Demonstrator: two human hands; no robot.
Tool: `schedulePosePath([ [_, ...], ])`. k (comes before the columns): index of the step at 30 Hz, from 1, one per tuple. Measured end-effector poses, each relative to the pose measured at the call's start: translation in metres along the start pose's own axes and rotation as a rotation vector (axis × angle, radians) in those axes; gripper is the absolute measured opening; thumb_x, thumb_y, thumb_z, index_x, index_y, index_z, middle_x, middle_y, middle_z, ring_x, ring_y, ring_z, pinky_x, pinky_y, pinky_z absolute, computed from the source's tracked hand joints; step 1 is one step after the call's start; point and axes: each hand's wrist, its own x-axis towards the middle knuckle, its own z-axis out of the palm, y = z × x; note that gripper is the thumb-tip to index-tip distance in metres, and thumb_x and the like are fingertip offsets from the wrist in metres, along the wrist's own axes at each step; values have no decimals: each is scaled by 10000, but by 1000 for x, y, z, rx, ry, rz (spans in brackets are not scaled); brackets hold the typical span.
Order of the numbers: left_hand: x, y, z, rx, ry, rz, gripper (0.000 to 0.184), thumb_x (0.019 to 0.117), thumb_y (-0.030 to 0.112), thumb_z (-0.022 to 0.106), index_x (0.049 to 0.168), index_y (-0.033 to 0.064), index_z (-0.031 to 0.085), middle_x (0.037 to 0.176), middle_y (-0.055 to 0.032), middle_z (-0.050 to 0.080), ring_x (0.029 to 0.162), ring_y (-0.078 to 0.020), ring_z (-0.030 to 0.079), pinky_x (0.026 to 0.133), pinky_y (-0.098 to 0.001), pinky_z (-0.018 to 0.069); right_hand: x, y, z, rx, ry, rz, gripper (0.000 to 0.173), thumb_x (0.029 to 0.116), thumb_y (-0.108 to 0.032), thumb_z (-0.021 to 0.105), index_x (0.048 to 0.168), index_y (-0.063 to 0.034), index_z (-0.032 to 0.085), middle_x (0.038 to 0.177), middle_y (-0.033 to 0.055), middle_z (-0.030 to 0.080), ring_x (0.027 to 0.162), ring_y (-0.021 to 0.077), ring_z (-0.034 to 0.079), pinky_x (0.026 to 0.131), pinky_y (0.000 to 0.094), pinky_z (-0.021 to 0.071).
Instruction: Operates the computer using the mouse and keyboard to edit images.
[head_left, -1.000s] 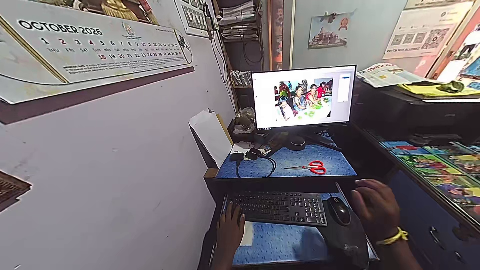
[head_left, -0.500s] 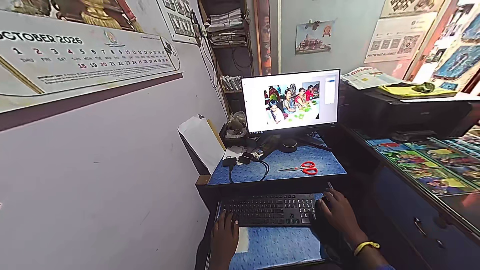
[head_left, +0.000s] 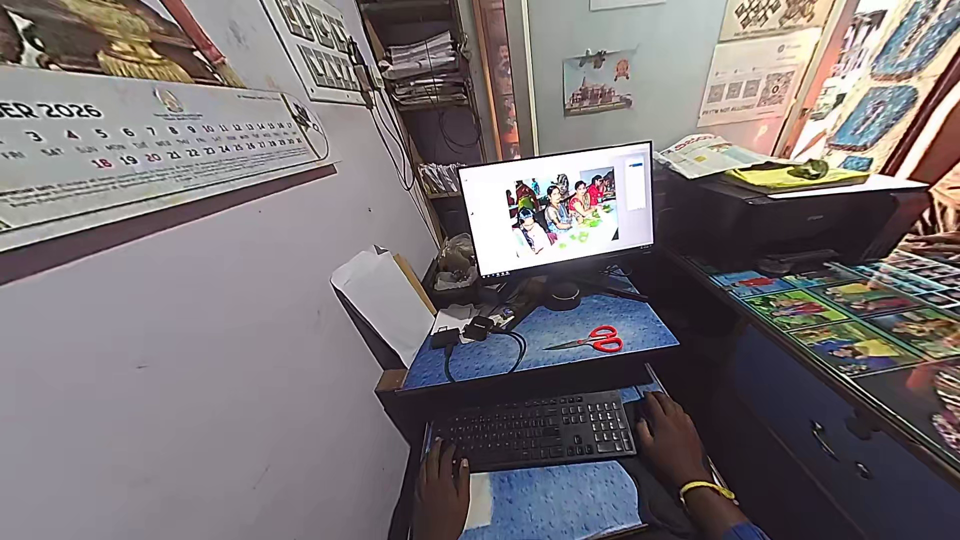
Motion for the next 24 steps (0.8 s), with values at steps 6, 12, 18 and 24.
schedulePosePath([
  [6,1,-4,1,-24,-30,38,586,1018,465,402,1337,33,637,1563,-214,442,1441,-419,423,1168,-558,358,0,2,-1,79,-60,-173,508,923,-380,518,1379,-192,638,1468,74,575,1375,242,532,1132,447,444],
  [12,-1,-1,-3,-43,-1,43,579,1028,422,409,1365,-7,603,1548,-277,430,1438,-440,424,1180,-547,357,2,-1,1,33,2,-35,457,972,-353,486,1371,-198,646,1456,85,580,1366,262,535,1106,449,468],
  [18,-1,5,-9,-41,-73,0,567,1031,398,458,1405,-15,563,1577,-287,380,1461,-463,377,1198,-551,324,1,-5,-8,10,-8,-43,442,963,-335,476,1333,-199,673,1423,71,603,1350,245,547,1092,440,478],
  [24,1,10,-15,-38,-112,-21,568,1034,392,465,1414,-22,549,1583,-296,362,1468,-464,364,1197,-547,323,0,-3,-5,11,-17,-37,461,979,-350,445,1365,-207,654,1458,62,581,1370,237,530,1119,429,454],
])
